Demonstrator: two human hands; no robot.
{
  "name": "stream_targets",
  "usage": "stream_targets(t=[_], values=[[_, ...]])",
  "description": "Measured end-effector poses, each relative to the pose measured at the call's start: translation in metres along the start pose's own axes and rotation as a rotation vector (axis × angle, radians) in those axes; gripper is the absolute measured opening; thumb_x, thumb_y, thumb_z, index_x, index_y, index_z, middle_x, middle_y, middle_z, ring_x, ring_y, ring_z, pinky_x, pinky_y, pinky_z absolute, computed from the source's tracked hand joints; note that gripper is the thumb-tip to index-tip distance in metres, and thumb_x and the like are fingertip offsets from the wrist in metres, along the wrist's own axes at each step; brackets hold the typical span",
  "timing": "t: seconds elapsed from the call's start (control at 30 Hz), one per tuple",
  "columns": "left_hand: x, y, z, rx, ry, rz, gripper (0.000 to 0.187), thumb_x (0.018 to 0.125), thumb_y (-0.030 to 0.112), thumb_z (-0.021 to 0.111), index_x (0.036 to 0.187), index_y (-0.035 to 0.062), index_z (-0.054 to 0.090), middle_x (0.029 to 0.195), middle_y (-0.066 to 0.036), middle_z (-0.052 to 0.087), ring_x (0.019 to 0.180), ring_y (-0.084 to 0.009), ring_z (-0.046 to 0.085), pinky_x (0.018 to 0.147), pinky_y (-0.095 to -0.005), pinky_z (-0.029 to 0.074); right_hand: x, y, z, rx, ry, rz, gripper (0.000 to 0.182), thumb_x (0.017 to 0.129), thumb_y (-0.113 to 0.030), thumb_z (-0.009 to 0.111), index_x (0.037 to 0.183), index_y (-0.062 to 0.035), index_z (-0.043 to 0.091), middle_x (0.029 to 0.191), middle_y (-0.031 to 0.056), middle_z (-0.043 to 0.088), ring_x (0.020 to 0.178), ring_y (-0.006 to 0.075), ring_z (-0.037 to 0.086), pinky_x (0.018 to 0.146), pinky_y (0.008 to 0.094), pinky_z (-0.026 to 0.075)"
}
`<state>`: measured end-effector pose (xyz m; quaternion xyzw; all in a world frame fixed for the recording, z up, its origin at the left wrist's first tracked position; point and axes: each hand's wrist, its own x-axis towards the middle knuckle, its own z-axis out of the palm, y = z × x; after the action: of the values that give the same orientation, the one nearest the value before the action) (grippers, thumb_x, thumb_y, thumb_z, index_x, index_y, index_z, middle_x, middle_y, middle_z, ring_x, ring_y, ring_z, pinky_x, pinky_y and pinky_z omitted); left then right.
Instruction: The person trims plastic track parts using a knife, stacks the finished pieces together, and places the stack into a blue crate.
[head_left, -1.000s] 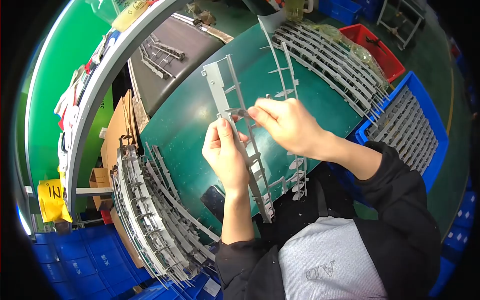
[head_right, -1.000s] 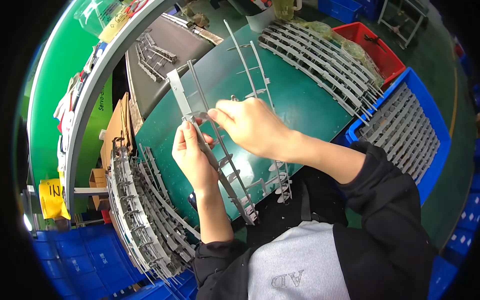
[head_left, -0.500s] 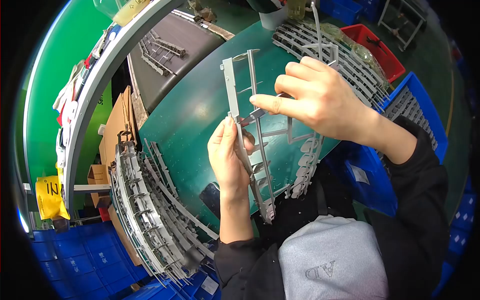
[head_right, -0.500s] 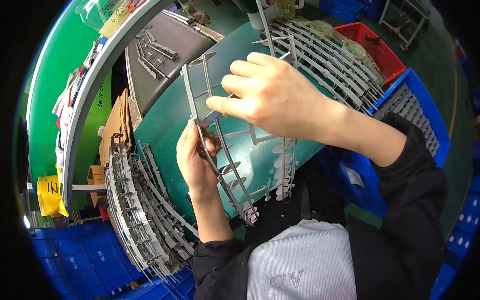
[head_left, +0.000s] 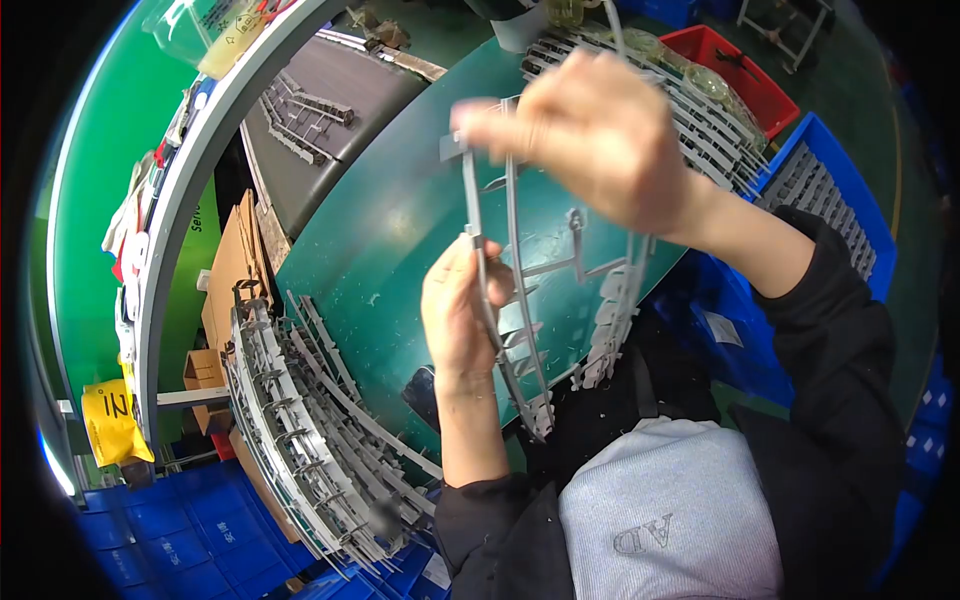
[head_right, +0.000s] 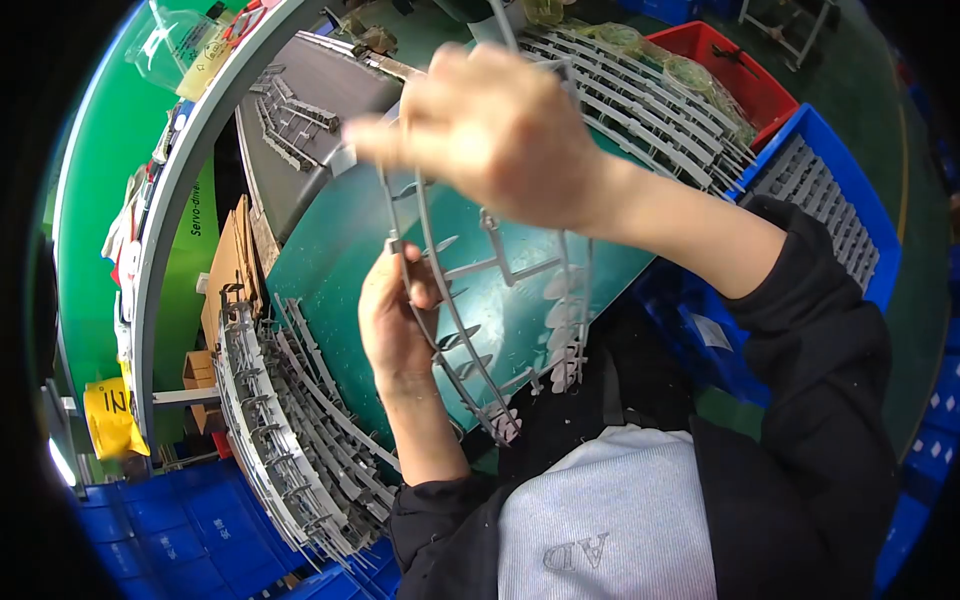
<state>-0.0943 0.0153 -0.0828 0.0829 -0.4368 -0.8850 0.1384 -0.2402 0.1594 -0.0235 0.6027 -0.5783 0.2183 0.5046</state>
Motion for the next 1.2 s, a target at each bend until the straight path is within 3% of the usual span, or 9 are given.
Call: stream_targets(t=[0.3, 0.47, 0.6, 0.7, 0.77, 0.83, 1.03, 1.1, 1.2], values=[[0.005, -0.015, -0.011, 0.068, 0.056, 0.056, 0.027, 0.094, 0.020, 0.047, 0.103, -0.0021, 0.059, 0.068, -0.007, 0.058, 0.054, -0.0090, 0.050, 0.054, -0.0197, 0.040, -0.008, -0.004, -0.021, -0.019, 0.064, 0.100, 0.020, 0.074, -0.008, 0.068, 0.094, -0.0089, 0.069, 0.073, -0.0019, 0.051, 0.062, 0.0103, 0.044, 0.062, 0.0235, 0.041], [0.028, -0.048, -0.057, 1.115, 0.274, 0.795, 0.025, 0.088, 0.012, 0.054, 0.110, 0.0012, 0.061, 0.098, -0.016, 0.059, 0.068, -0.0169, 0.056, 0.062, -0.0239, 0.045, -0.077, -0.032, -0.025, 0.334, -0.227, 0.185, 0.025, 0.079, -0.006, 0.063, 0.104, -0.0077, 0.064, 0.080, 0.0006, 0.054, 0.065, 0.0111, 0.047, 0.062, 0.0252, 0.042], [-0.007, -0.083, -0.101, 1.200, 0.267, -0.122, 0.038, 0.087, 0.006, 0.053, 0.125, 0.0089, 0.054, 0.121, -0.020, 0.051, 0.080, -0.0176, 0.057, 0.070, -0.0251, 0.047, -0.178, -0.073, 0.022, 0.359, -0.459, 0.857, 0.035, 0.085, -0.011, 0.057, 0.120, -0.0089, 0.051, 0.070, 0.0017, 0.050, 0.055, 0.0111, 0.046, 0.051, 0.0254, 0.040], [-0.018, -0.091, -0.102, 1.241, 0.240, 0.035, 0.039, 0.086, 0.006, 0.055, 0.124, 0.0106, 0.056, 0.126, -0.021, 0.048, 0.080, -0.0185, 0.057, 0.070, -0.0253, 0.047, -0.226, -0.094, 0.045, 0.253, -0.381, 0.777, 0.039, 0.091, -0.012, 0.050, 0.128, -0.0048, 0.042, 0.065, 0.0032, 0.049, 0.048, 0.0106, 0.043, 0.043, 0.0250, 0.037], [-0.019, -0.097, -0.100, 1.279, 0.224, 0.205, 0.040, 0.084, 0.005, 0.058, 0.123, 0.0124, 0.057, 0.131, -0.022, 0.044, 0.080, -0.0195, 0.058, 0.069, -0.0254, 0.047, -0.161, -0.094, 0.018, 1.314, -0.615, 1.902, 0.039, 0.093, -0.012, 0.045, 0.130, 0.0009, 0.042, 0.059, 0.0008, 0.045, 0.043, 0.0056, 0.036, 0.038, 0.0209, 0.030], [-0.023, -0.103, -0.081, 1.385, 0.274, 0.296, 0.038, 0.082, 0.008, 0.059, 0.120, 0.0068, 0.058, 0.131, -0.022, 0.044, 0.078, -0.0205, 0.057, 0.067, -0.0277, 0.047, -0.150, -0.099, 0.020, 1.605, -0.365, 1.994, 0.042, 0.095, -0.012, 0.043, 0.134, 0.0024, 0.037, 0.056, -0.0043, 0.037, 0.043, 0.0024, 0.025, 0.037, 0.0184, 0.023], [-0.012, -0.126, -0.070, 1.484, 0.111, -0.026, 0.030, 0.085, 0.020, 0.055, 0.106, -0.0014, 0.058, 0.128, -0.023, 0.044, 0.093, -0.0286, 0.058, 0.075, -0.0414, 0.049, -0.142, -0.123, 0.038, 1.816, -0.319, 1.953, 0.040, 0.094, -0.010, 0.045, 0.133, -0.0011, 0.042, 0.060, -0.0029, 0.042, 0.044, 0.0027, 0.026, 0.038, 0.0168, 0.023], [0.001, -0.114, -0.088, 1.051, 0.073, -0.077, 0.025, 0.087, 0.020, 0.053, 0.101, 0.0005, 0.059, 0.113, -0.019, 0.051, 0.083, -0.0229, 0.059, 0.069, -0.0347, 0.050, -0.142, -0.135, 0.038, 0.958, -0.249, 1.275, 0.042, 0.088, -0.004, 0.051, 0.130, -0.0112, 0.049, 0.081, 0.0024, 0.055, 0.045, 0.0047, 0.034, 0.038, 0.0178, 0.031], [0.000, -0.090, -0.078, 0.201, 0.200, -0.336, 0.020, 0.088, 0.017, 0.052, 0.101, 0.0034, 0.058, 0.096, -0.012, 0.055, 0.070, -0.0155, 0.057, 0.060, -0.0247, 0.048, -0.126, -0.144, 0.019, 0.797, -0.300, 0.869, 0.052, 0.078, 0.001, 0.061, 0.123, -0.0234, 0.057, 0.119, 0.0056, 0.052, 0.051, 0.0092, 0.051, 0.047, 0.0198, 0.048]])
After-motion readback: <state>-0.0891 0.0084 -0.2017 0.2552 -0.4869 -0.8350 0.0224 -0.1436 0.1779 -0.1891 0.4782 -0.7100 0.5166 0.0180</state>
